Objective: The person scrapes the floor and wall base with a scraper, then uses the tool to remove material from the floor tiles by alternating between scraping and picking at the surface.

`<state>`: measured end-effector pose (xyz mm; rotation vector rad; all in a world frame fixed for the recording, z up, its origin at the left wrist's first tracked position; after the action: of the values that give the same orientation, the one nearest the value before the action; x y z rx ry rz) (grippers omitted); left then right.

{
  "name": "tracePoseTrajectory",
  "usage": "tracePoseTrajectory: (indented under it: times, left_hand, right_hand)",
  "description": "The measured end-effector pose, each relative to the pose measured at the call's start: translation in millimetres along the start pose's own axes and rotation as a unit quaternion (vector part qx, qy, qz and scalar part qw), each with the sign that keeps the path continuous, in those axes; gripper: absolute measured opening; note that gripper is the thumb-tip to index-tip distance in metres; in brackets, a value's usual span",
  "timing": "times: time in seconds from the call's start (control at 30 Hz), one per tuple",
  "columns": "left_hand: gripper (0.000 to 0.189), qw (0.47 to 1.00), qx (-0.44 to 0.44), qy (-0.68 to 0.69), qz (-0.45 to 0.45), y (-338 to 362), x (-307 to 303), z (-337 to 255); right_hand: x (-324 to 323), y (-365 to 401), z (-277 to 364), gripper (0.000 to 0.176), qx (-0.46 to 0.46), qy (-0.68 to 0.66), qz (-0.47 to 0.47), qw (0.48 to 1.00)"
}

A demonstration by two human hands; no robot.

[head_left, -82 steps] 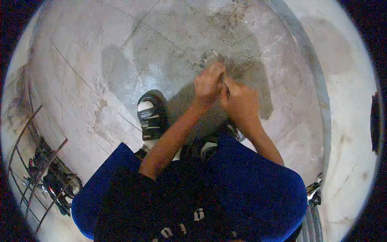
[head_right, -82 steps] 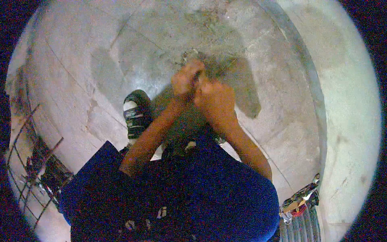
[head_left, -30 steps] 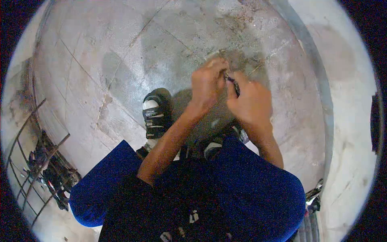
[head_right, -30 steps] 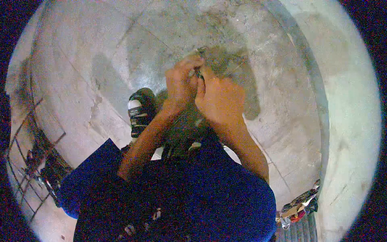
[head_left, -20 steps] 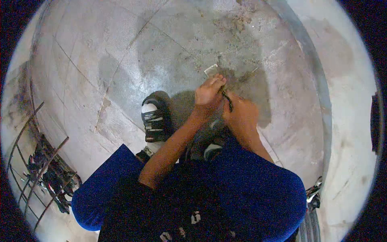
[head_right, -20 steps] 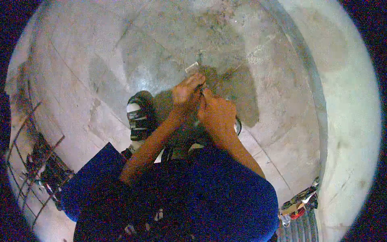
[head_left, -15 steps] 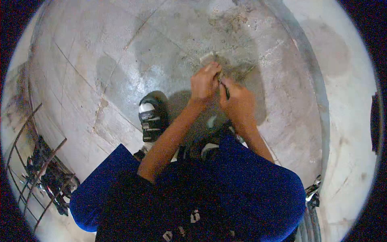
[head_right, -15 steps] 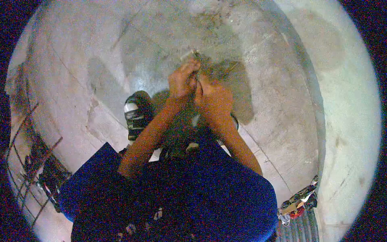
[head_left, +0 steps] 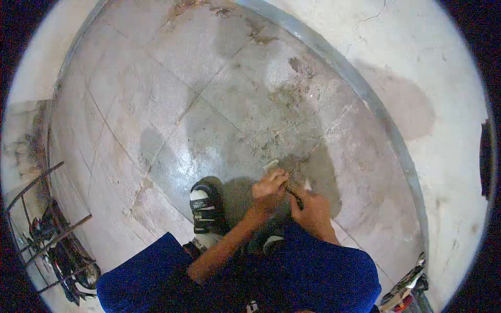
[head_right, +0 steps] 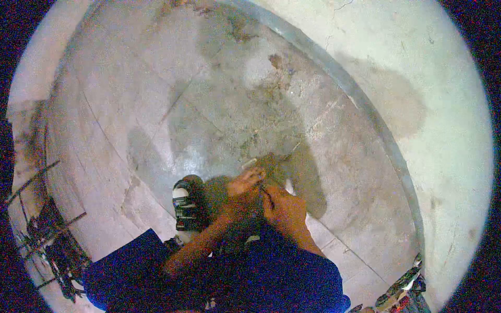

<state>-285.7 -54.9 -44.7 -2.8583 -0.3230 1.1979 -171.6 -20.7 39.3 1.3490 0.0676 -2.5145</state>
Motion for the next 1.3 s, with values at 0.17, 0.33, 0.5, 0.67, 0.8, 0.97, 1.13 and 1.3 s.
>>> tracePoseTrajectory:
  times: [0.17, 0.33, 0.5, 0.67, 0.8, 0.97, 1.13, 1.3]
  left_hand:
    - [0.033, 0.994, 0.027, -0.019, -0.109, -33, 9, 22]
    - [0.024, 0.997, 0.073, -0.002, 0.025, -37, -4, 3]
    - [0.011, 0.885, 0.28, -0.175, 0.327, -90, -49, 6]
    - [0.02, 0.768, 0.382, -0.343, 0.383, -169, -171, -17]
    - [0.012, 0.785, 0.376, -0.315, 0.378, -169, -200, -13]
    - [0.016, 0.856, 0.427, -0.085, 0.278, -112, -123, 14]
    - [0.026, 0.85, 0.525, 0.004, 0.029, -48, -46, 12]
    - [0.022, 0.867, 0.376, -0.051, 0.324, -36, -33, -22]
  right_hand:
    - [26, -14, -7, 0.023, 0.019, 0.025, -0.022, 0.999]
    - [32, -1, -11, 0.023, 0.042, 0.008, -0.002, 0.999]
    - [9, -2, 2, 0.023, 0.091, 0.022, 0.043, 0.995]
    - [6, -6, 5, 0.023, 0.042, 0.041, 0.019, 0.998]
    - [9, -9, 33, 0.024, 0.087, 0.057, 0.043, 0.994]
    - [35, 12, 51, 0.03, 0.127, 0.156, 0.036, 0.979]
    - [56, 32, 38, 0.034, 0.131, 0.123, -0.001, 0.984]
    - [25, 41, 59, 0.032, 0.112, 0.129, 0.041, 0.985]
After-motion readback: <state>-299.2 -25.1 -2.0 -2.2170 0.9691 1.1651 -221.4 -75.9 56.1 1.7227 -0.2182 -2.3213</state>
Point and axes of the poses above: each hand's wrist, its own y-axis away from the middle knuckle, its own x-axis out of the palm, z = x × y, the point moved 7 cm from there along -y, towards the middle knuckle, and after that the axes turned 14 degrees about -z, right-handed, at the moved point
